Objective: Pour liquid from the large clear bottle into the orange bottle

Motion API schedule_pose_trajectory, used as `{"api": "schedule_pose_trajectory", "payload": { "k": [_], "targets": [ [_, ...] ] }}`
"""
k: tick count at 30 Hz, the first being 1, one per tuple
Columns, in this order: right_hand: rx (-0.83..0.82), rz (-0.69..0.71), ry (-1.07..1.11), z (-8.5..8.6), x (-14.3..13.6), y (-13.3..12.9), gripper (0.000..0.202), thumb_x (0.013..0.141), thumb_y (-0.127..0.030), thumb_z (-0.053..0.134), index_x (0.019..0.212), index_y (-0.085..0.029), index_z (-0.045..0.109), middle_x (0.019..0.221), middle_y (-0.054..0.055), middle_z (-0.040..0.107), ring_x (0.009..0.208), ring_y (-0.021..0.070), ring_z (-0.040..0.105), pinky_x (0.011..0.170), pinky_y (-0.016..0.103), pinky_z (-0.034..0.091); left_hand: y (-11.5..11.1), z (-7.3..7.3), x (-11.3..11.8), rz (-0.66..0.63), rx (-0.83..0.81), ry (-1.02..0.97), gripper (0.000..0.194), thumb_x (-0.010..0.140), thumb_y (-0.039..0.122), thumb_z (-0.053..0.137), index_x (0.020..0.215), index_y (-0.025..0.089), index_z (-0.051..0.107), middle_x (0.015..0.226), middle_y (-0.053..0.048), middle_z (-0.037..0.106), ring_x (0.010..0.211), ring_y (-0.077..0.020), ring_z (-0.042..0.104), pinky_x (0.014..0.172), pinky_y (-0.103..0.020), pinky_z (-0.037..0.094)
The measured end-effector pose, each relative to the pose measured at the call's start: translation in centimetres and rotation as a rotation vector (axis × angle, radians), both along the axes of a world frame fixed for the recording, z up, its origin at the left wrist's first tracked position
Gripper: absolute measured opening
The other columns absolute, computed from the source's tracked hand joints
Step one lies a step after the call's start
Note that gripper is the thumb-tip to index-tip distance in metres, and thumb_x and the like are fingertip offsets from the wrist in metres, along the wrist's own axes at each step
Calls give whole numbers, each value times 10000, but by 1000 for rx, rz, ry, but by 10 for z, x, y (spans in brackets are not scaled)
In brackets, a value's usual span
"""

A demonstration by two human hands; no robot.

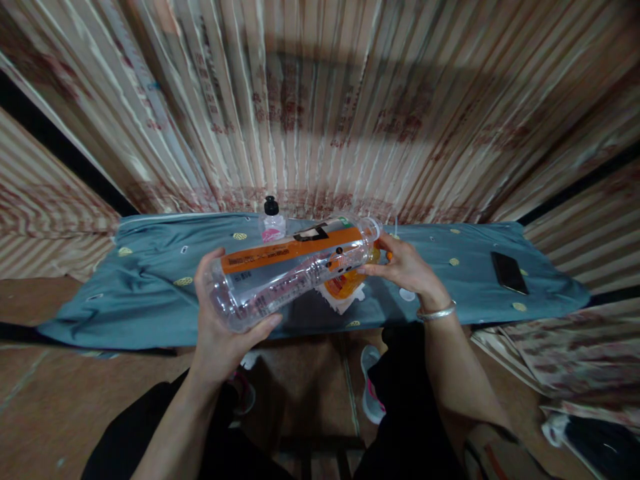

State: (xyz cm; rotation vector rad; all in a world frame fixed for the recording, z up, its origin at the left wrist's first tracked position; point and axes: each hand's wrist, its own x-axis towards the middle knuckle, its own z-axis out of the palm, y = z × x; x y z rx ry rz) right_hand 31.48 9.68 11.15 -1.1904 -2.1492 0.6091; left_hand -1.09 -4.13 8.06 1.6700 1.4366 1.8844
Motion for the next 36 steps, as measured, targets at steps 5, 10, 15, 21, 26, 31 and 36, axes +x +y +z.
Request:
{"api": "schedule_pose_trajectory", "payload": {
  "k": [5, 10, 15, 21, 26, 31, 36],
  "targets": [
    [15, -1, -25, 0, 0, 0, 624, 802, -471, 904, 1345, -230, 714, 1196, 79, 829, 1054, 346, 785, 930, 461, 635, 0, -2, -1, -3, 19, 60, 990, 705, 487, 972, 1575, 359, 517, 1576, -111, 490, 1468, -434, 529, 1305, -728, 340],
    [7, 3, -25, 1, 0, 0, 647, 808, -470, 898, 1371, -222, 699, 1231, 85, 825, 1080, 344, 782, 938, 450, 634, 0, 0, 2, -4, 5, 37, 992, 693, 504, 976, 1562, 360, 521, 1567, -111, 488, 1437, -419, 554, 1293, -716, 370],
    [-2, 1, -12, 1, 0, 0, 634, 804, -473, 898, 1352, -218, 707, 1238, 89, 825, 1093, 346, 783, 952, 456, 632, -2, 6, 5, 10, -49, -51, 1006, 612, 492, 1009, 1497, 338, 558, 1551, -104, 506, 1454, -425, 541, 1298, -680, 389],
    [-20, 2, 0, 1, -1, -1, 628, 810, -492, 895, 1353, -238, 708, 1246, 83, 823, 1104, 356, 780, 926, 457, 641, -2, 12, 9, 2, -89, -154, 1036, 531, 474, 1044, 1441, 301, 580, 1510, -122, 531, 1400, -447, 586, 1266, -681, 434],
    [-3, -19, -41, 2, 0, -1, 657, 798, -507, 904, 1365, -239, 708, 1159, 74, 837, 981, 334, 785, 843, 438, 654, -2, 12, 10, -21, -99, -173, 1031, 543, 442, 1043, 1445, 303, 564, 1482, -126, 541, 1347, -425, 613, 1223, -676, 483],
    [11, -12, -38, 1, 1, -1, 646, 801, -522, 899, 1344, -224, 715, 1199, 85, 831, 1029, 341, 781, 875, 439, 644, -2, 12, 9, -14, -89, -155, 1046, 535, 465, 1048, 1449, 302, 566, 1483, -121, 536, 1353, -421, 612, 1223, -665, 484],
    [-4, -2, -10, 0, 0, 0, 652, 795, -519, 902, 1342, -220, 710, 1229, 90, 829, 1083, 346, 783, 936, 455, 632, -2, 11, 9, -17, -94, -138, 991, 598, 462, 1020, 1462, 297, 563, 1501, -130, 535, 1370, -425, 605, 1255, -673, 444]
  ]
}}
